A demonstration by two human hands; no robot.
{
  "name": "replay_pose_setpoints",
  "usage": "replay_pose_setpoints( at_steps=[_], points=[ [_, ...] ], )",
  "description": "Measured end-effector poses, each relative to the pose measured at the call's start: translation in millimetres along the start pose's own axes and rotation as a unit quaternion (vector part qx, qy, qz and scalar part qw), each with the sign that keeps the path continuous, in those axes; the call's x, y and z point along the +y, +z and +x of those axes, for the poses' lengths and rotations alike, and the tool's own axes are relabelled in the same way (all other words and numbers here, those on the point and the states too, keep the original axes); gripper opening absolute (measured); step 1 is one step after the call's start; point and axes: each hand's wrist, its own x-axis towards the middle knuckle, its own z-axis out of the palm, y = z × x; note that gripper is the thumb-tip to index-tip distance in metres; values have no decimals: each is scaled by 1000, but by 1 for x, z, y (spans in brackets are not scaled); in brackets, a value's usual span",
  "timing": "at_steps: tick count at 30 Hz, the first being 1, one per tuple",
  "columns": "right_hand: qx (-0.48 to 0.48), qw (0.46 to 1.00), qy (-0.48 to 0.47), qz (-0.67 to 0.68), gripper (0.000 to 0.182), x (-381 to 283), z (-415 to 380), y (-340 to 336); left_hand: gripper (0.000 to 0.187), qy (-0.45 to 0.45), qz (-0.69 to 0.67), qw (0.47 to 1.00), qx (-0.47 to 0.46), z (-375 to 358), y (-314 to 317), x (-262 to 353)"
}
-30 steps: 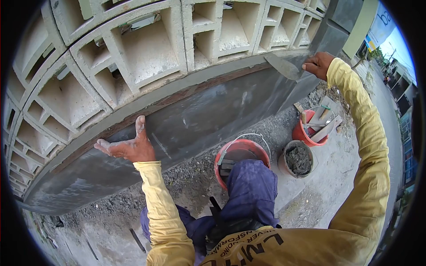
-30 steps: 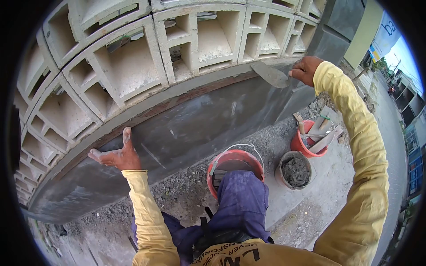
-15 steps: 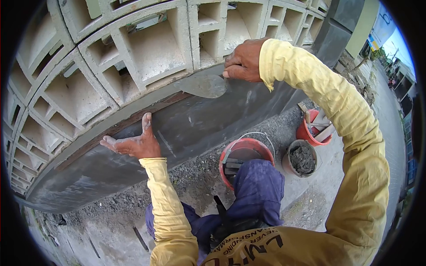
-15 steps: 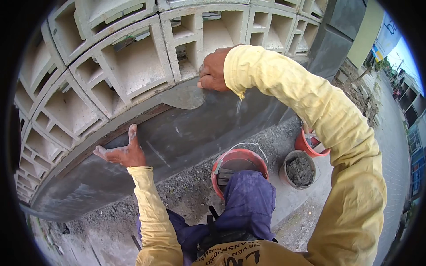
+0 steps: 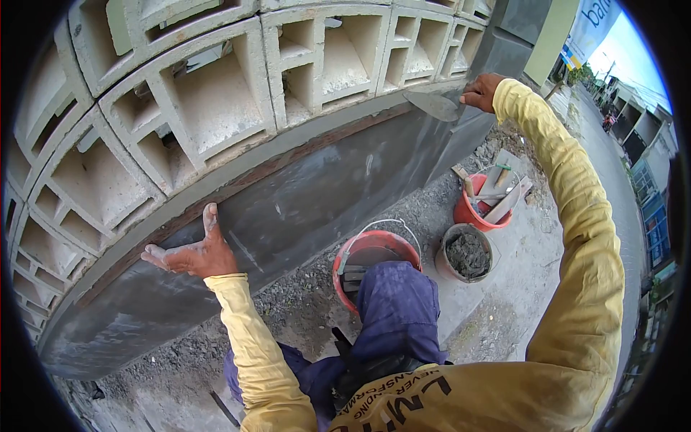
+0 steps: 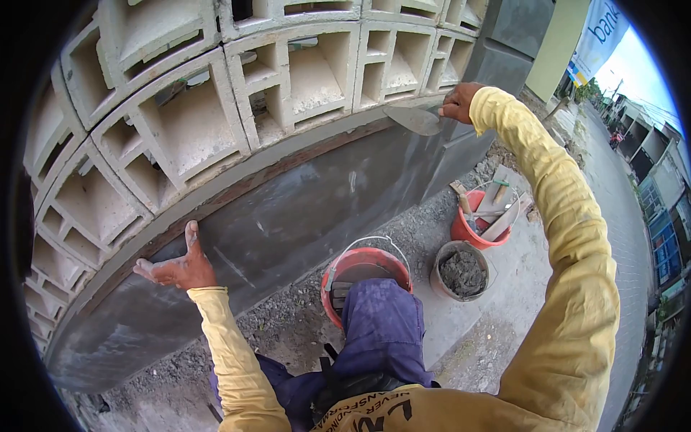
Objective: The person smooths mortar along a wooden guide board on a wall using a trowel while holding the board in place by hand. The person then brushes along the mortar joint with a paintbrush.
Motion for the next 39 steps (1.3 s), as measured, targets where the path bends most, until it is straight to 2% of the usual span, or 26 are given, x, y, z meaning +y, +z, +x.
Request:
replay_pose_setpoints(
  at_steps=[1, 4, 6, 7, 12, 15, 17, 18, 21, 23, 25, 26, 29, 31, 33, 36, 39],
  points=[
    [24, 1000, -1, -11, 46, -1, -6, 2, 122, -6, -7, 1000, 1, 0, -1, 2],
    [24, 995, -66, 75, 48, -48, -19, -11, 124, -19, -27, 999, 2, -1, 0, 6],
    [15, 985, -154, 82, 47, -87, -19, -23, 125, -21, -28, 999, 2, 0, -1, 7],
    [-4, 988, -133, 72, 43, -109, -23, -33, 125, -19, -23, 1000, 2, -1, -1, 6],
    [30, 973, -216, 73, 39, -119, 19, -20, 125, -8, -16, 1000, 6, -1, 1, 3],
    [-54, 985, -140, 84, 35, -96, 39, -18, 124, -4, -11, 1000, 6, -1, 1, 0],
    [-106, 982, -66, 142, 31, -72, 38, -16, 124, 0, -10, 1000, 8, -1, 3, -1],
    [-97, 981, -49, 163, 33, -60, 32, -16, 123, -2, -8, 1000, 4, -1, 2, 0],
    [-66, 993, 3, 94, 37, -18, 20, -11, 122, -6, 1, 1000, 0, 0, 0, 1],
    [-17, 990, -2, 140, 35, -6, -4, 1, 122, -3, 5, 1000, -2, -1, 1, 0],
    [11, 953, 67, 296, 33, -27, -37, 18, 123, -5, -22, 1000, 9, -1, 3, -1],
    [59, 918, 82, 384, 34, -42, -51, 37, 123, -5, -35, 999, 13, -2, 4, 0],
    [173, 764, 71, 618, 31, -97, -63, 115, 125, -4, -6, 1000, 7, -1, 2, 0],
    [206, 692, 83, 687, 32, -135, -55, 161, 125, -11, -14, 1000, 4, -1, 0, 4],
    [173, 581, 105, 788, 34, -169, -47, 185, 125, -17, -22, 1000, 0, 0, -1, 8],
    [171, 510, 131, 833, 37, -199, -29, 200, 125, -25, -26, 999, -4, -1, -4, 11],
    [158, 513, 140, 832, 39, -220, -28, 193, 125, -22, -32, 999, -2, 0, -3, 11]
  ],
)
